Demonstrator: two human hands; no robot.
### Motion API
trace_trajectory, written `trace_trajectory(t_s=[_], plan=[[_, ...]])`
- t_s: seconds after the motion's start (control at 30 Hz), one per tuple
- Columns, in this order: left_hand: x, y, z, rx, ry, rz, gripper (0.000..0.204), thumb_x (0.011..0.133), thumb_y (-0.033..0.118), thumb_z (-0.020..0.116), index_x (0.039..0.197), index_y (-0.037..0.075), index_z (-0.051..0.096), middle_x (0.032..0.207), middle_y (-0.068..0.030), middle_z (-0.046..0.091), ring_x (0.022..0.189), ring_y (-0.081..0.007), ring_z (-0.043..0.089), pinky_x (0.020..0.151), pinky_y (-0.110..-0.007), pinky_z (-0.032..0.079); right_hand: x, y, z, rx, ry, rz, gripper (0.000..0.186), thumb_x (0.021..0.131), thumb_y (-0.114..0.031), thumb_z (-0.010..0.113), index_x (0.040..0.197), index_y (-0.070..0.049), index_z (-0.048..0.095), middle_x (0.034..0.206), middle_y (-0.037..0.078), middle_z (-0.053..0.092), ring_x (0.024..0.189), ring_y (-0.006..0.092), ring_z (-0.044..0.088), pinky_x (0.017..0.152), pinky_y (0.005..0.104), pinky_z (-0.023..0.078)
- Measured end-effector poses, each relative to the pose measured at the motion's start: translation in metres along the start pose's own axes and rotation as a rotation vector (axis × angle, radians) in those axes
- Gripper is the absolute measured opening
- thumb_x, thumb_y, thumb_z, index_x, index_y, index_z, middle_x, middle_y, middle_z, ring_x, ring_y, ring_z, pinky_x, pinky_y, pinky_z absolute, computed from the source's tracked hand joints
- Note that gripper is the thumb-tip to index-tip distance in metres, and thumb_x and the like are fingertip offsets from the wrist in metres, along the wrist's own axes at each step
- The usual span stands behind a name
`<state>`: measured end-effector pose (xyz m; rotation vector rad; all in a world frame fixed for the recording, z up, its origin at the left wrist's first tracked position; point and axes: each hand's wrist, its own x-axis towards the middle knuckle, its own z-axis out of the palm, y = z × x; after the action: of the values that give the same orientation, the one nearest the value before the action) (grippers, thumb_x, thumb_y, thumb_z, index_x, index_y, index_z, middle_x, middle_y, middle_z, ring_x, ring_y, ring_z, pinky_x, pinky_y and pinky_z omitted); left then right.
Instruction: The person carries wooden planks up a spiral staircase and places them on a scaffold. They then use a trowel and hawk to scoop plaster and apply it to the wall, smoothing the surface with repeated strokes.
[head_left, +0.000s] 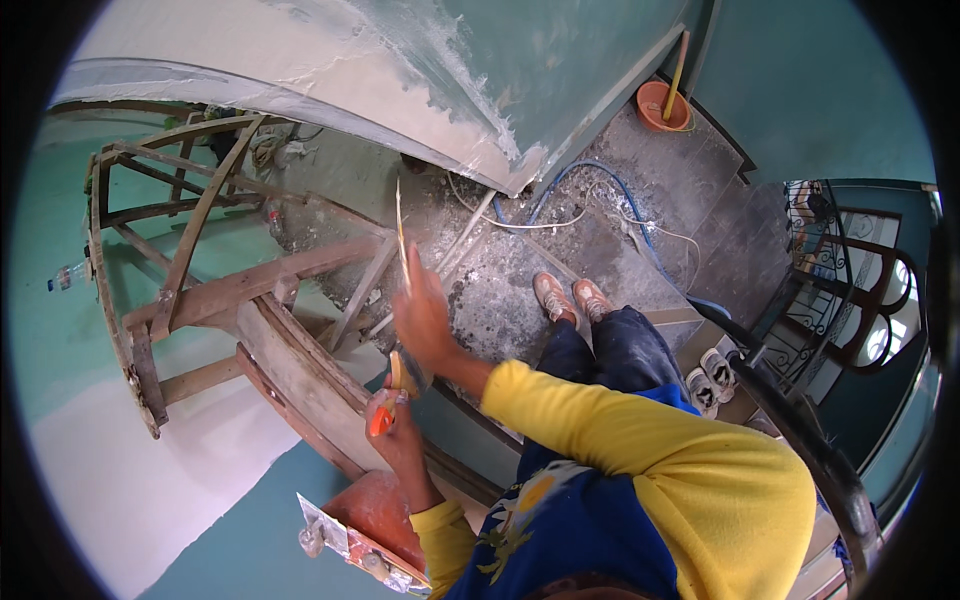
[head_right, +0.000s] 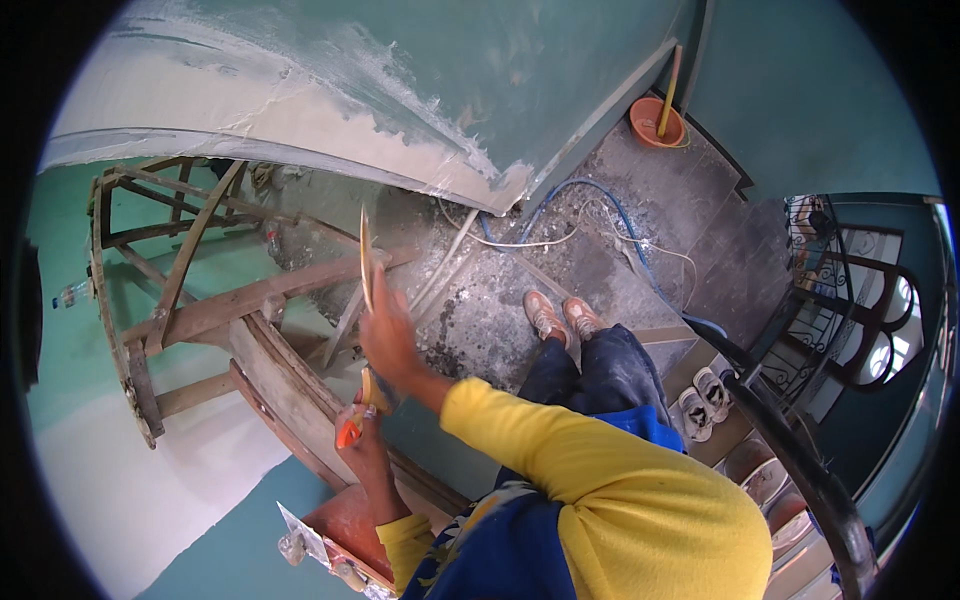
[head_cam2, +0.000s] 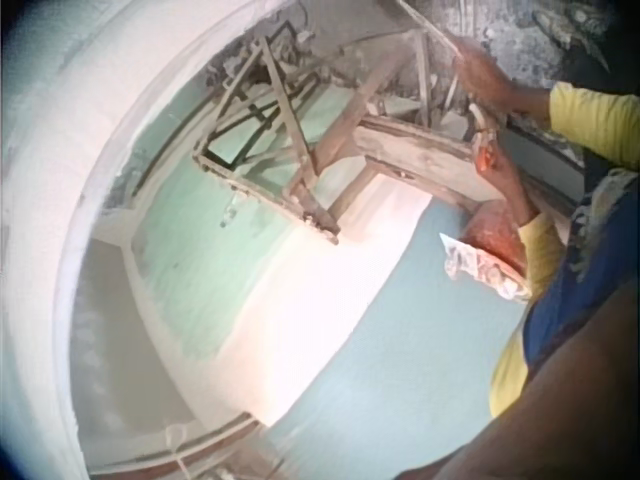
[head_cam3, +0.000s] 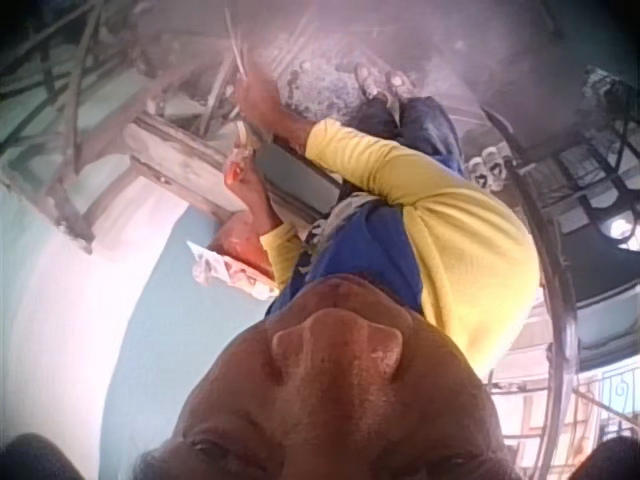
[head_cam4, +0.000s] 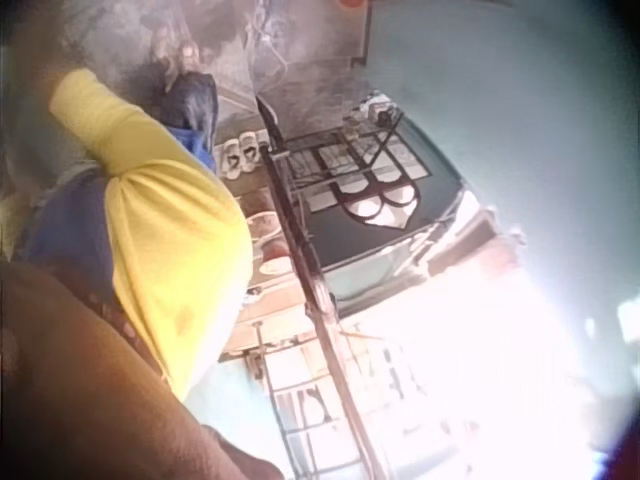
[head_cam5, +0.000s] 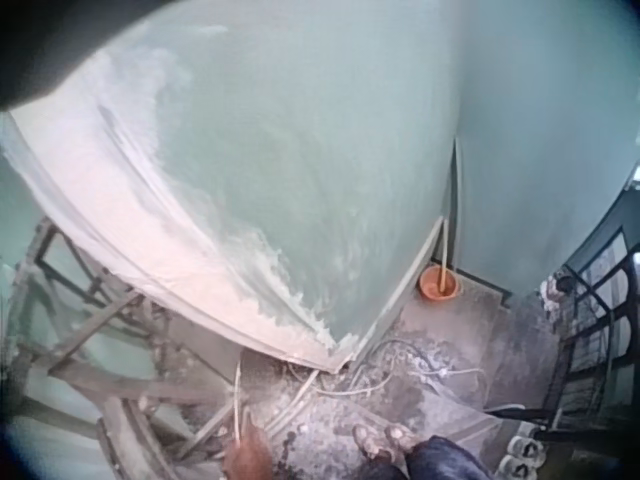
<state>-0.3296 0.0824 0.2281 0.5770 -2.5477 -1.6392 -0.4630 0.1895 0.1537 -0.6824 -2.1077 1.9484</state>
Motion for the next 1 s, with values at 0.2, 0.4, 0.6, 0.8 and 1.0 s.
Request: trace_trajectory(t_s=[0.2, 0.4, 0.6, 0.8, 1.0], plan=[[-0.005, -0.012, -0.01, 0.153, -0.011, 0.037, 0.015, 0.097, -0.009, 0.064, 0.11, -0.004, 0.065, 0.126, -0.022, 0.07, 0.121, -0.0287, 0.067, 0.099, -0.039, 0.057, 0.069, 0.121, -0.092, -0.023, 0.113, 0.346, 0.032, 0.096, -0.012, 0.06, 0.121, 0.008, 0.063, 0.104, 0.027, 0.071, 0.097, 0.0378, 0.07, 0.086, 0.0477, 0.054], [0.008, -0.021, 0.011, 0.16, -0.137, 0.082, 0.014, 0.096, -0.009, 0.066, 0.108, -0.003, 0.064, 0.126, -0.0211, 0.069, 0.121, -0.0279, 0.067, 0.1, -0.039, 0.057, 0.154, 0.174, -0.087, 0.492, 0.245, 0.332, 0.029, 0.094, -0.008, 0.057, 0.119, 0.006, 0.064, 0.11, 0.015, 0.073, 0.1, 0.0278, 0.069, 0.09, 0.041, 0.054], [-0.003, -0.017, 0.008, 0.174, -0.119, -0.032, 0.014, 0.095, -0.01, 0.066, 0.107, -0.003, 0.064, 0.125, -0.0197, 0.069, 0.119, -0.0264, 0.067, 0.103, -0.038, 0.054, 0.105, 0.035, -0.078, 0.379, 0.116, 0.216, 0.025, 0.099, -0.011, 0.057, 0.114, 0.009, 0.065, 0.105, 0.02, 0.071, 0.097, 0.0288, 0.069, 0.085, 0.0433, 0.055], [0.004, -0.023, 0.013, 0.149, -0.159, -0.029, 0.013, 0.095, -0.011, 0.065, 0.106, -0.004, 0.065, 0.124, -0.0189, 0.069, 0.12, -0.0267, 0.067, 0.102, -0.038, 0.054, 0.042, -0.083, -0.119, 0.213, 0.034, -0.237, 0.03, 0.1, -0.015, 0.061, 0.113, 0.012, 0.064, 0.093, 0.023, 0.071, 0.085, 0.0299, 0.071, 0.073, 0.0448, 0.056], [-0.003, -0.032, 0.013, 0.143, -0.172, -0.06, 0.012, 0.096, -0.01, 0.064, 0.106, -0.004, 0.066, 0.116, -0.015, 0.067, 0.125, -0.0302, 0.066, 0.103, -0.039, 0.053, 0.083, 0.113, -0.138, 0.29, 0.12, 0.371, 0.031, 0.098, -0.017, 0.059, 0.117, 0.006, 0.066, 0.104, 0.022, 0.075, 0.1, 0.031, 0.072, 0.089, 0.0459, 0.054]])
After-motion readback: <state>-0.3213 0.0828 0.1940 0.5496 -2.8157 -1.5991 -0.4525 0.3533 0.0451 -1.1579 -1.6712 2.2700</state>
